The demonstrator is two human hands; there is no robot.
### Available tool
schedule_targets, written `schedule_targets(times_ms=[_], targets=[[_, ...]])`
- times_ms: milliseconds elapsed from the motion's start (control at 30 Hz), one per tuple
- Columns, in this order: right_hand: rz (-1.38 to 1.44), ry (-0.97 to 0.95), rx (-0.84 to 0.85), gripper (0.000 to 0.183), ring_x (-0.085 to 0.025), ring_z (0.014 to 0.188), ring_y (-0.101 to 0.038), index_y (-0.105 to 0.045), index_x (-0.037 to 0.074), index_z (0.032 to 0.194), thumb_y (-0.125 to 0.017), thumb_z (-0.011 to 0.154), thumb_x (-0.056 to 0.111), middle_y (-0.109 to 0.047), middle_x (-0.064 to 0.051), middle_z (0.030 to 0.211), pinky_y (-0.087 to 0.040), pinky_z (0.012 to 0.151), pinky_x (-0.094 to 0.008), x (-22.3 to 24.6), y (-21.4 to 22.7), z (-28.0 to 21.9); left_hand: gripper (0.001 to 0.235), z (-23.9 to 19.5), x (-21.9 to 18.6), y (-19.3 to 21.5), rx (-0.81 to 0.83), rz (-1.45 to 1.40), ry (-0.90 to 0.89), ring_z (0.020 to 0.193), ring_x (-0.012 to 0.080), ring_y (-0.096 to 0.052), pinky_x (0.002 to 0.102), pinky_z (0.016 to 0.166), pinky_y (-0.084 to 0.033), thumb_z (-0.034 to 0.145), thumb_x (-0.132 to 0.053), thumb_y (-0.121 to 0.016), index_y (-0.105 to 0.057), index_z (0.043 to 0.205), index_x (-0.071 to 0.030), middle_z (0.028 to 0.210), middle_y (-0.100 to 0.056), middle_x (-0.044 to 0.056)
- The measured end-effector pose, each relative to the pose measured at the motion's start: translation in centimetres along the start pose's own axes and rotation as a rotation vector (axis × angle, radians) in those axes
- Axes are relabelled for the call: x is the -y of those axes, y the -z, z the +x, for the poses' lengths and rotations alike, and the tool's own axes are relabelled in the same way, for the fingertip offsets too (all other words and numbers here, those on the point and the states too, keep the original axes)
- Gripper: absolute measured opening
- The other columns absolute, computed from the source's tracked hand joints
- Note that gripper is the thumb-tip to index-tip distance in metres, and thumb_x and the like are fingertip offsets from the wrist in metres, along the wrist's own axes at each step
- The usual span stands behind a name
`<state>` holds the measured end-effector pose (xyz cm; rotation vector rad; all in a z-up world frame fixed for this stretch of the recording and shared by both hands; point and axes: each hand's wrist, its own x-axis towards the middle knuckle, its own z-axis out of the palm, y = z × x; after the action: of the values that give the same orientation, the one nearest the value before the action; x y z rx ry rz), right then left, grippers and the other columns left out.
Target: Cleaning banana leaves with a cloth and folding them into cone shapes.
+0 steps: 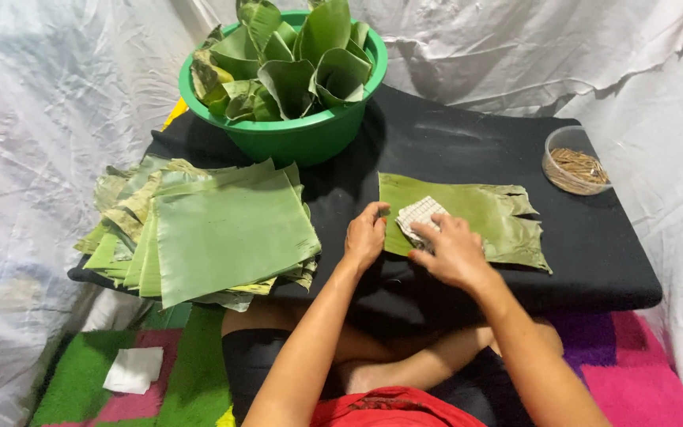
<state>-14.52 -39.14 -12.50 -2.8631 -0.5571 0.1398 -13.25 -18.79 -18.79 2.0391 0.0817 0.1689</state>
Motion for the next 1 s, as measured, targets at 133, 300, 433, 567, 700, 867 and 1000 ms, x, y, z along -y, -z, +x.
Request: schedule_targets(times_ms=[133, 300, 433, 567, 700, 867, 1000], targets=[[0.001, -0.031, -0.005, 0.051, -0.04, 0.143, -0.039, -0.054, 0.049, 0.142, -0.062, 0.092, 0.047, -0.042, -0.006, 0.156, -0.042, 0.105, -0.063, -1.6, -1.0, -0.7, 0.038, 0.0, -0.4, 0.3, 0.026, 0.037, 0.013, 0.116, 0.0309, -0.068, 0.045, 0.101, -0.054, 0.095, -0.015, -0.053, -0.066, 0.127, -0.029, 0.119, -0.075, 0.006], [-0.031, -0.108, -0.134, 0.046, -0.044, 0.138, -0.049, -0.059, 0.049, 0.139, -0.061, 0.094, 0.044, -0.051, -0.008, 0.153, -0.048, 0.101, -0.063, -8.2, -0.2, -2.8, 0.054, -0.2, -0.8, 0.4, -0.006, 0.011, -0.006, 0.106, 0.045, -0.068, 0.058, 0.095, -0.052, 0.094, -0.011, -0.052, -0.044, 0.147, -0.017, 0.102, -0.074, 0.021], [-0.121, -0.163, -0.244, 0.043, -0.04, 0.129, -0.058, -0.067, 0.05, 0.129, -0.068, 0.088, 0.039, -0.058, -0.001, 0.146, -0.055, 0.096, -0.057, -13.9, -2.4, -2.0, 0.063, 0.5, 1.0, -0.6, -0.013, 0.105, -0.056, 0.099, 0.0471, -0.068, 0.06, 0.09, -0.053, 0.091, -0.011, -0.054, -0.038, 0.152, -0.005, 0.092, -0.074, 0.022], [-0.16, -0.125, -0.438, 0.045, -0.035, 0.116, -0.064, -0.069, 0.053, 0.122, -0.065, 0.084, 0.03, -0.06, 0.004, 0.137, -0.059, 0.088, -0.049, -12.3, -3.0, 1.7, 0.058, 0.4, 0.3, -0.3, 0.009, 0.138, -0.043, 0.099, 0.0437, -0.07, 0.058, 0.088, -0.054, 0.093, -0.015, -0.055, -0.046, 0.149, -0.004, 0.092, -0.075, 0.019], [-0.037, 0.172, -0.454, 0.047, -0.038, 0.114, -0.064, -0.071, 0.048, 0.121, -0.069, 0.08, 0.025, -0.062, -0.001, 0.134, -0.058, 0.09, -0.05, -5.3, -4.0, 6.4, 0.055, 0.7, 0.9, -0.5, 0.038, 0.16, -0.027, 0.102, 0.0437, -0.07, 0.057, 0.091, -0.054, 0.094, -0.017, -0.054, -0.05, 0.147, -0.004, 0.096, -0.076, 0.02], [0.027, 0.132, -0.301, 0.039, -0.034, 0.128, -0.054, -0.067, 0.049, 0.125, -0.065, 0.089, 0.032, -0.056, 0.005, 0.143, -0.051, 0.099, -0.053, -3.1, -5.4, 8.5, 0.056, 0.3, 0.8, -0.7, 0.04, 0.209, -0.07, 0.109, 0.0449, -0.067, 0.057, 0.095, -0.053, 0.093, -0.014, -0.054, -0.049, 0.148, -0.005, 0.115, -0.072, 0.024], [-0.085, 0.024, -0.369, 0.043, -0.032, 0.123, -0.058, -0.067, 0.053, 0.123, -0.065, 0.088, 0.028, -0.057, 0.006, 0.14, -0.056, 0.094, -0.053, -8.3, -4.8, 7.6, 0.046, 1.1, 2.2, -1.3, 0.048, 0.218, -0.082, 0.113, 0.0409, -0.067, 0.052, 0.097, -0.055, 0.094, -0.016, -0.055, -0.059, 0.14, -0.011, 0.125, -0.071, 0.019]])
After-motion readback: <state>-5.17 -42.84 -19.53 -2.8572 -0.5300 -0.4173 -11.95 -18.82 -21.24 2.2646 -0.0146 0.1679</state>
